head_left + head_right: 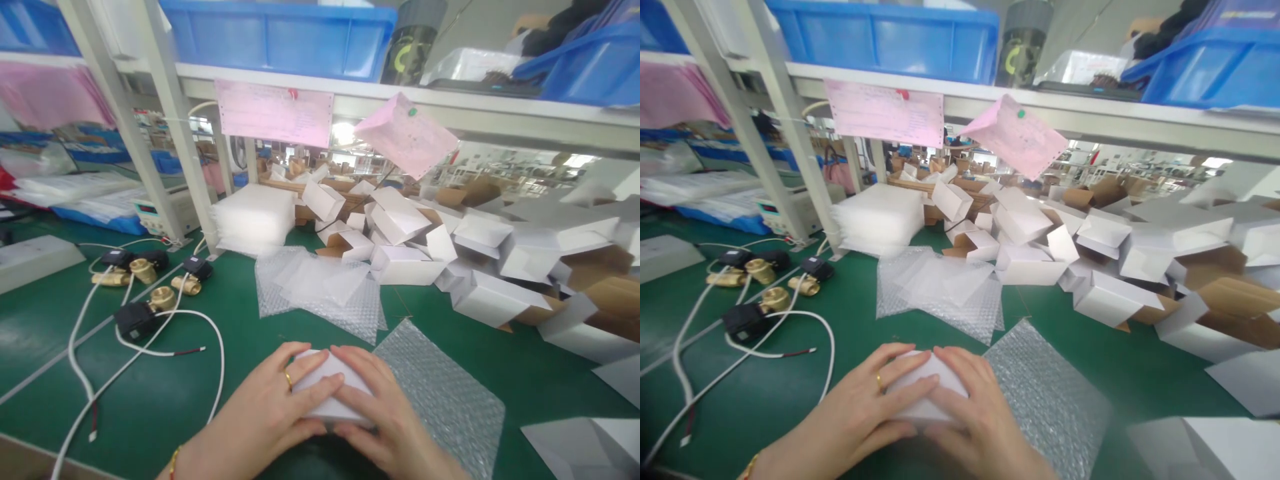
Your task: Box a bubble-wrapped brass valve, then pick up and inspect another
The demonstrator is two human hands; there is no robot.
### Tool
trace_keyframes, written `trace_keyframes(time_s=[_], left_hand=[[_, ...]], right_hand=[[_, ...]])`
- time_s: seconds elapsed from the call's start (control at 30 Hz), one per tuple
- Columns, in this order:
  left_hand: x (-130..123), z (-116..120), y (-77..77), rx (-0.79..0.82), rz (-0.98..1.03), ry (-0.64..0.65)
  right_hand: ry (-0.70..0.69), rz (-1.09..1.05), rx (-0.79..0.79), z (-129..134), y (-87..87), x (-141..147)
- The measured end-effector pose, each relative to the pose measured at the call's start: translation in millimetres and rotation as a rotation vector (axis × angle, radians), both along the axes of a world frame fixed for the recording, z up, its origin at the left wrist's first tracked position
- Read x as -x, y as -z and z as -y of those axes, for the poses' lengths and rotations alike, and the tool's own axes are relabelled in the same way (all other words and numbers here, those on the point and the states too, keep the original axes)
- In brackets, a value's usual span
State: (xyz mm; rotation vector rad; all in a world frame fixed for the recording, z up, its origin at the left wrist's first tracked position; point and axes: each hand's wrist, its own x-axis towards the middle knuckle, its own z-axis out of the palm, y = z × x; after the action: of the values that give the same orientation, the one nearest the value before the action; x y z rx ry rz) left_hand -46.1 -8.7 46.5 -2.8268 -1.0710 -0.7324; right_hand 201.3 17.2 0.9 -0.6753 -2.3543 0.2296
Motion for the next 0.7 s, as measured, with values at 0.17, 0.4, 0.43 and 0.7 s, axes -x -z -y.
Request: trace_keyframes(time_s=[0.17, 0.4, 0.43, 0.7], left_hand=[[-4.0, 2.4, -19.9, -0.056, -0.095, 0.017], [4.7, -2.8, -12.5, -0.071, -0.068, 0.023], [6.1, -3.1, -9.6, -0.066, -0.051, 0.017], [10.2, 1.9, 35.3, 0.002, 0.108, 0.018]], right_hand=[[-0.068, 0.090, 0.119, -2.7, -20.8, -2.9], [-0.091, 0.088, 0.170, -7.0, -39.5, -3.9], [-0.092, 0.093, 0.172, -7.0, -39.6, -3.9], [-0.007, 0.197, 0.076, 6.8, -12.7, -6.2]])
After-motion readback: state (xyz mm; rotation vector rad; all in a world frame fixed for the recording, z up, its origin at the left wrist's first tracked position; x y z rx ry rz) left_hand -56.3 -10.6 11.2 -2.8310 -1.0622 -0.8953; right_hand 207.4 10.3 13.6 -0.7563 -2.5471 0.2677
